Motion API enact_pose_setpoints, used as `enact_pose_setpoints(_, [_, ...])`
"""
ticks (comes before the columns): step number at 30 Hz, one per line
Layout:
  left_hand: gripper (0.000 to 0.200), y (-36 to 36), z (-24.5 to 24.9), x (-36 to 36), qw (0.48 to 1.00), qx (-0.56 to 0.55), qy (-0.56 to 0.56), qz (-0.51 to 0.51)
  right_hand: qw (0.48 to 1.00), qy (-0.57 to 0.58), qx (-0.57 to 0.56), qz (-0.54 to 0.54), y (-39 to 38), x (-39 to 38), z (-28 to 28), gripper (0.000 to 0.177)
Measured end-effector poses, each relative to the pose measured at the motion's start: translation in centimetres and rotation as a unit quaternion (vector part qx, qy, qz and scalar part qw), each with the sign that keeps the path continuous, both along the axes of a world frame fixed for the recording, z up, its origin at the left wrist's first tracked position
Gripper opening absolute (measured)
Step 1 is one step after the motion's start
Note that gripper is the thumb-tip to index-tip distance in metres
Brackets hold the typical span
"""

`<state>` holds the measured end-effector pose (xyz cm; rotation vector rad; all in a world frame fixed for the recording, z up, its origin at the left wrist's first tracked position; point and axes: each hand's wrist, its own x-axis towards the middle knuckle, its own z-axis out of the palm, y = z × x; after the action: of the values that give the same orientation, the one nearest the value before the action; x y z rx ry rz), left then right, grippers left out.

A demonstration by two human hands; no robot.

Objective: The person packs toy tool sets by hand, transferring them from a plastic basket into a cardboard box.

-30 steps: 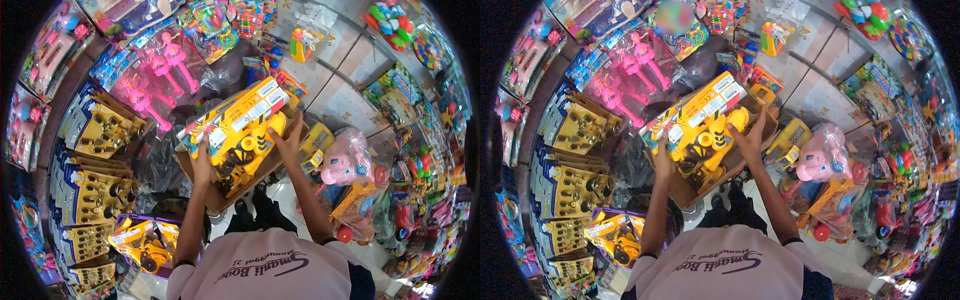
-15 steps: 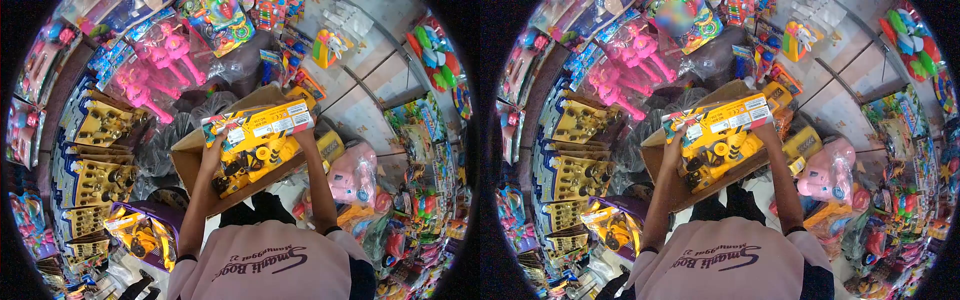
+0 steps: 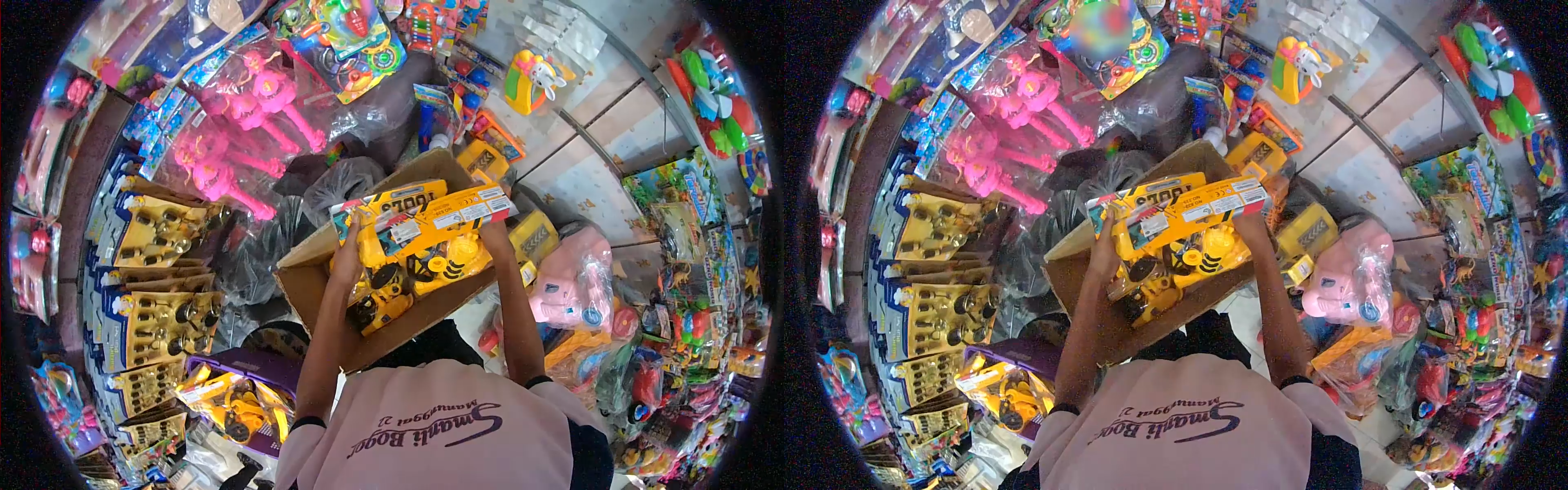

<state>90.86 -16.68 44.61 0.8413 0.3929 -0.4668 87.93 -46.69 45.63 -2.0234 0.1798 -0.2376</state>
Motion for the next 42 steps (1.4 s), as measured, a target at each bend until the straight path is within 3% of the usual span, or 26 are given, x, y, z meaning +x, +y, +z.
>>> enact_pose_setpoints(2, [0.042, 0.3, -1.5, 0.3, 0.998, -0.054, -0.024, -0.006, 1.0, -0.013, 0.003, 0.004, -2.2, -0.2, -4.6, 0.034])
enact_pose_setpoints(3, [0.041, 0.6, -1.9, 0.3, 0.999, -0.048, -0.01, -0.009, 0.996, 0.083, 0.01, -0.039, -2.0, -1.0, -3.7, 0.037])
enact_pose_setpoints(6, [0.038, 1.3, -3.1, 0.4, 0.999, -0.035, 0.018, -0.016, 0.994, 0.081, 0.061, -0.035, -1.6, -0.9, -2.9, 0.041])
enact_pose_setpoints(10, [0.038, 2.6, -4.6, 0.2, 0.999, 0.039, -0.005, -0.012, 0.99, 0.141, -0.015, -0.01, -1.3, -0.7, -4.6, 0.039])
enact_pose_setpoints(11, [0.038, 2.9, -5.3, 0.1, 0.998, 0.059, -0.021, -0.01, 0.982, 0.156, -0.091, 0.057, -2.7, 0.3, -7.8, 0.037])
enact_pose_setpoints(14, [0.038, 3.8, -2.8, -0.4, 0.996, 0.089, 0.002, 0.029, 0.968, 0.237, -0.022, 0.082, -0.3, 1.8, -5.8, 0.036])
enact_pose_setpoints(15, [0.039, 4.5, -4.1, -0.4, 0.997, 0.077, -0.008, 0.029, 0.973, 0.22, -0.017, 0.067, 0.3, 1.7, -6.7, 0.036])
enact_pose_setpoints(18, [0.035, 6.2, -5.7, -0.7, 0.995, 0.087, 0.042, 0.036, 0.929, 0.346, -0.09, 0.098, -0.6, 3.3, -11.8, 0.051])
enact_pose_setpoints(20, [0.036, 6.3, -5.0, -0.9, 0.996, 0.086, 0.003, 0.039, 0.968, 0.223, -0.098, 0.056, 1.5, 3.2, -9.1, 0.057])
enact_pose_setpoints(21, [0.036, 6.5, -5.6, -1.1, 0.996, 0.083, 0.002, 0.041, 0.961, 0.261, -0.073, 0.049, 0.6, 3.9, -11.9, 0.058])
enact_pose_setpoints(23, [0.036, 6.6, -6.2, -1.0, 0.995, 0.089, 0.0, 0.041, 0.945, 0.322, -0.028, 0.053, 0.7, 4.4, -11.2, 0.059])
enact_pose_setpoints(25, [0.035, 6.6, -6.4, -0.9, 0.993, 0.11, -0.002, 0.036, 0.926, 0.368, 0.016, 0.078, 4.0, 5.4, -3.2, 0.061])
enact_pose_setpoints(27, [0.036, 6.5, -6.7, -0.8, 0.993, 0.108, -0.019, 0.042, 0.899, 0.43, 0.019, 0.085, 4.3, 6.1, -2.4, 0.064])
enact_pose_setpoints(34, [0.035, 6.4, -7.2, -1.1, 0.988, 0.136, -0.055, 0.055, 0.949, 0.303, -0.087, 0.019, 2.2, 5.2, -13.7, 0.062])
enact_pose_setpoints(40, [0.033, 6.3, -6.3, -1.0, 0.996, 0.079, -0.004, 0.052, 0.869, 0.47, 0.125, -0.085, 0.8, 3.9, -23.3, 0.051])
enact_pose_setpoints(42, [0.032, 6.0, -6.3, -1.1, 0.994, 0.092, -0.009, 0.054, 0.894, 0.447, -0.005, 0.036, 1.3, 3.4, -23.5, 0.043])
